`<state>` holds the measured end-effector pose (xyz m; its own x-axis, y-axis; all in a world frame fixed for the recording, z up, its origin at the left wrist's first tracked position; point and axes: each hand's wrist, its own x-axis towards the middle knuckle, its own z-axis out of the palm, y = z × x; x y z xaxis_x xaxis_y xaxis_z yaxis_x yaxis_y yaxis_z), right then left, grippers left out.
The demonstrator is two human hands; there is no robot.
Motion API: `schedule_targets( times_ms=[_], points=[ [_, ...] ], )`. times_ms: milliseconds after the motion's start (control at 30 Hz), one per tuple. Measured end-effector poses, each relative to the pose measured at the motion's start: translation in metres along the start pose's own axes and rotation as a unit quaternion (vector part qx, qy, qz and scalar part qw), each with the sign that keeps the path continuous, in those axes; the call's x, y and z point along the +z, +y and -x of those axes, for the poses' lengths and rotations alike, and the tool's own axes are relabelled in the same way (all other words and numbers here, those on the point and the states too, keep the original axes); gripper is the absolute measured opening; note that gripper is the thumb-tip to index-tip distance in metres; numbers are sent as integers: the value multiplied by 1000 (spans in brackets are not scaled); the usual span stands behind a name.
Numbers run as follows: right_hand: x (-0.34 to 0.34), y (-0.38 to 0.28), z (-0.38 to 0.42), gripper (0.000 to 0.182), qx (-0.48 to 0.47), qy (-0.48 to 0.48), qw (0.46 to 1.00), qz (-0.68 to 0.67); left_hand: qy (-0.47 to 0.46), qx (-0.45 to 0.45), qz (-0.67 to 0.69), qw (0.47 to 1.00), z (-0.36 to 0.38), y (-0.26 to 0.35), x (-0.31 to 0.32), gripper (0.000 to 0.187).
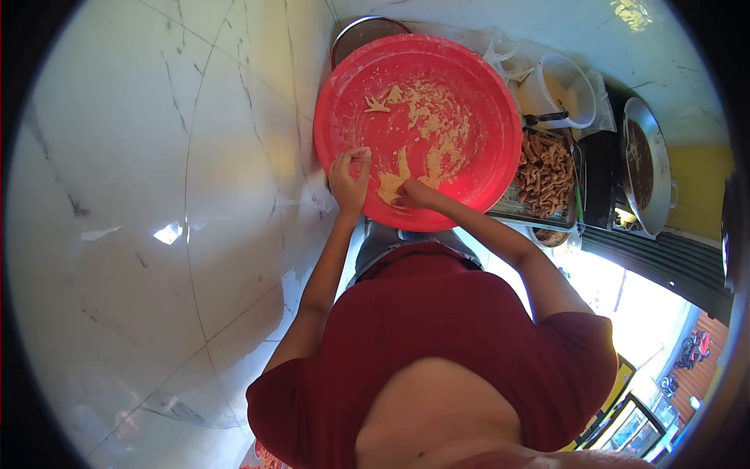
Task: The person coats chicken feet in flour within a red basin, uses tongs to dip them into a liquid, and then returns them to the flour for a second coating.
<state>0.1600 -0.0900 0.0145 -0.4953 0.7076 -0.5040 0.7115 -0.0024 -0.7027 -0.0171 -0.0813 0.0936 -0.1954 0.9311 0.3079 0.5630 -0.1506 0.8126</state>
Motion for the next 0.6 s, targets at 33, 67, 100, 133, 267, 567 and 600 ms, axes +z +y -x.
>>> schedule_targets(
  times_ms=[33, 67, 100, 133, 267, 567, 600],
  points=[
    [1, -1, 2, 25, -14, 16, 1000, 2, 1, 0, -1, 1000, 0, 0, 0, 13],
    [2, -1, 2, 25, -10, 24, 1000, -8, 3, 1, -1, 1000, -1, -1, 1, 13],
    [4, -1, 2, 25, -5, 31, 999, -19, 0, 0, 0, 1000, -1, 1, 1, 14],
    [5, -2, 2, 26, -1, 39, 999, -29, -3, 0, 0, 1000, -1, 2, 1, 14],
    [-11, 0, 3, 28, -8, -14, 998, -53, -23, 17, -4, 1000, -2, 7, -1, 15],
    [-23, 27, -9, 21, 34, -12, 981, -192, -137, -55, 111, 983, 2, 23, 21, 23],
    [-16, 36, -21, 21, 2, 20, 996, -84, -137, -53, 113, 983, 2, 25, 22, 23]
  ],
)
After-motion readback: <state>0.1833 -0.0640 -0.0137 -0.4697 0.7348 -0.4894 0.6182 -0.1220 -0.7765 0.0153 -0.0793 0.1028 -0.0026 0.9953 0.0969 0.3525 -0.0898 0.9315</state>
